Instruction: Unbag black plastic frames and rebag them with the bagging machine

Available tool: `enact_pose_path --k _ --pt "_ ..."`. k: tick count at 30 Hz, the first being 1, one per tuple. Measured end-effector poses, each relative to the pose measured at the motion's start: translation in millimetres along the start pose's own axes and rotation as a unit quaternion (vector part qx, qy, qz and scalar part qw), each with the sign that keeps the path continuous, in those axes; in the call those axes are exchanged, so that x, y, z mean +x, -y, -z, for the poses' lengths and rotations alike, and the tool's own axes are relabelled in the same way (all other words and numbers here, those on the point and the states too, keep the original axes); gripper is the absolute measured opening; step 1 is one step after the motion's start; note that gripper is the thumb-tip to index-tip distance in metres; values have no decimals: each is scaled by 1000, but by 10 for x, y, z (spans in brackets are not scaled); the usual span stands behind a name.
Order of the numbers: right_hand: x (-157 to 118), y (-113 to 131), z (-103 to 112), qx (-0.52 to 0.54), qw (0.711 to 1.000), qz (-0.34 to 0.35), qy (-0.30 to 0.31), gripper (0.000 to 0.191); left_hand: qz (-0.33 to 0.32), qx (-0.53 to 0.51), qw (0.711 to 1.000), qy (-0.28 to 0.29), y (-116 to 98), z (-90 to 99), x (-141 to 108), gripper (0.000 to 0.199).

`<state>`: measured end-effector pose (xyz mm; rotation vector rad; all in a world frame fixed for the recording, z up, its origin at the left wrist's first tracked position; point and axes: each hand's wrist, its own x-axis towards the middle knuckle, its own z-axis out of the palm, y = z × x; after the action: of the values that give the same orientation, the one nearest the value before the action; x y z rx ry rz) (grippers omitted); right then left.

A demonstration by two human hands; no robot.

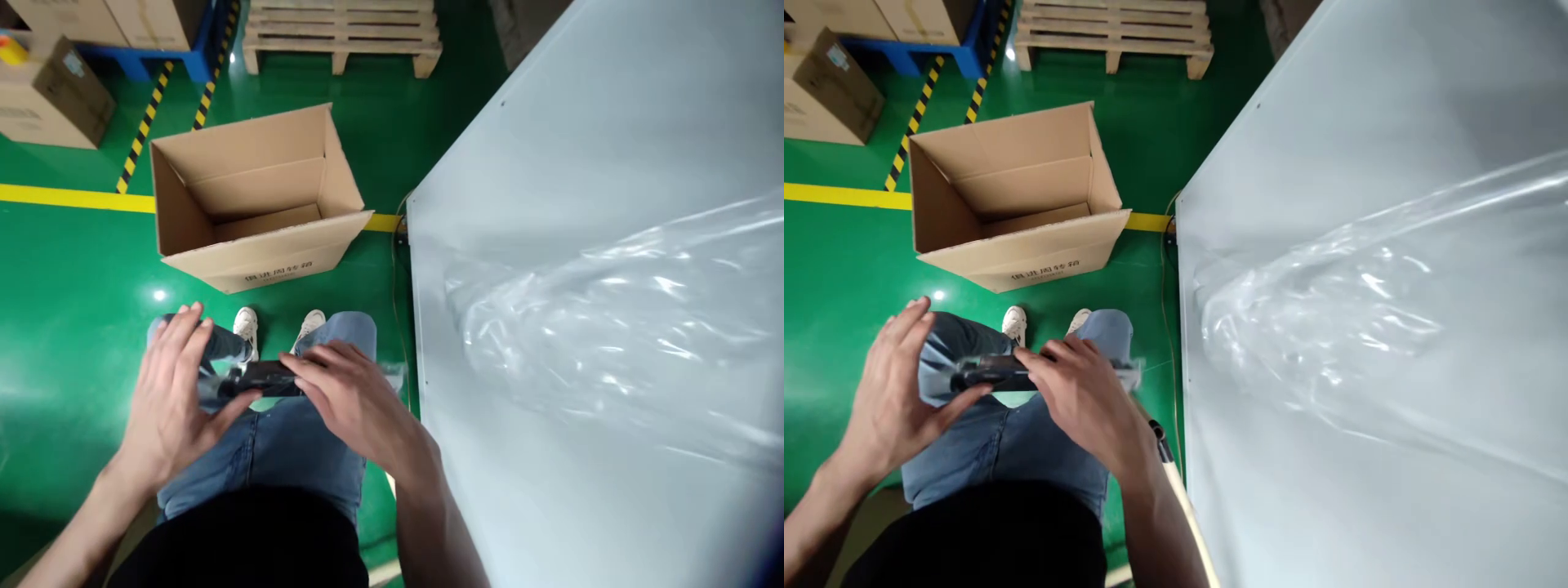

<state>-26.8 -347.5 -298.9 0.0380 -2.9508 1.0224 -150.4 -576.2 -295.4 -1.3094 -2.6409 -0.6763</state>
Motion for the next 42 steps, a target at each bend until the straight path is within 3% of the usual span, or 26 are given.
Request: enact_pose_path --k 1,3,5,6,8,10,12,14,17,20,25,32,36,42 --pt "16 47 18 -33 999 17 9 40 15 -13 999 40 11 26 -35 90" --pt "44 136 12 -72 996 51 24 40 71 -75 979 175 9 7 -126 67" --pt "50 197 -41 -83 994 74 18 32 152 -158 931 290 -31 -82 -231 51" --pt "41 214 -80 -82 994 77 -6 30 202 -196 905 318 -63 -138 -282 49" --pt "0 223 -176 -65 991 50 -104 31 302 -268 859 313 -147 -241 -374 52" --pt "-57 222 -286 -10 969 -25 -246 39 376 -340 814 281 -248 -311 -455 55" --pt "-103 237 -399 80 919 -127 -364 57 410 -401 781 246 -352 -349 -531 55" --pt "-117 274 -499 201 873 -196 -400 73 419 -434 767 219 -440 -376 -607 53" --pt "-80 339 -584 368 821 -229 -372 64 420 -440 767 204 -508 -423 -706 51" --pt "-40 357 -580 440 790 -226 -363 45 417 -456 760 202 -502 -459 -755 49" --pt "-27 261 -446 419 808 -208 -358 31 414 -485 747 188 -508 -404 -731 52" --pt "84 115 -199 385 741 -247 -492 35 397 -452 784 151 -610 -359 -795 54" --pt "99 87 -151 379 732 -243 -512 26 394 -448 788 153 -603 -383 -850 58" --pt "56 80 -146 393 717 -242 -523 31 409 -444 783 150 -616 -382 -859 62"
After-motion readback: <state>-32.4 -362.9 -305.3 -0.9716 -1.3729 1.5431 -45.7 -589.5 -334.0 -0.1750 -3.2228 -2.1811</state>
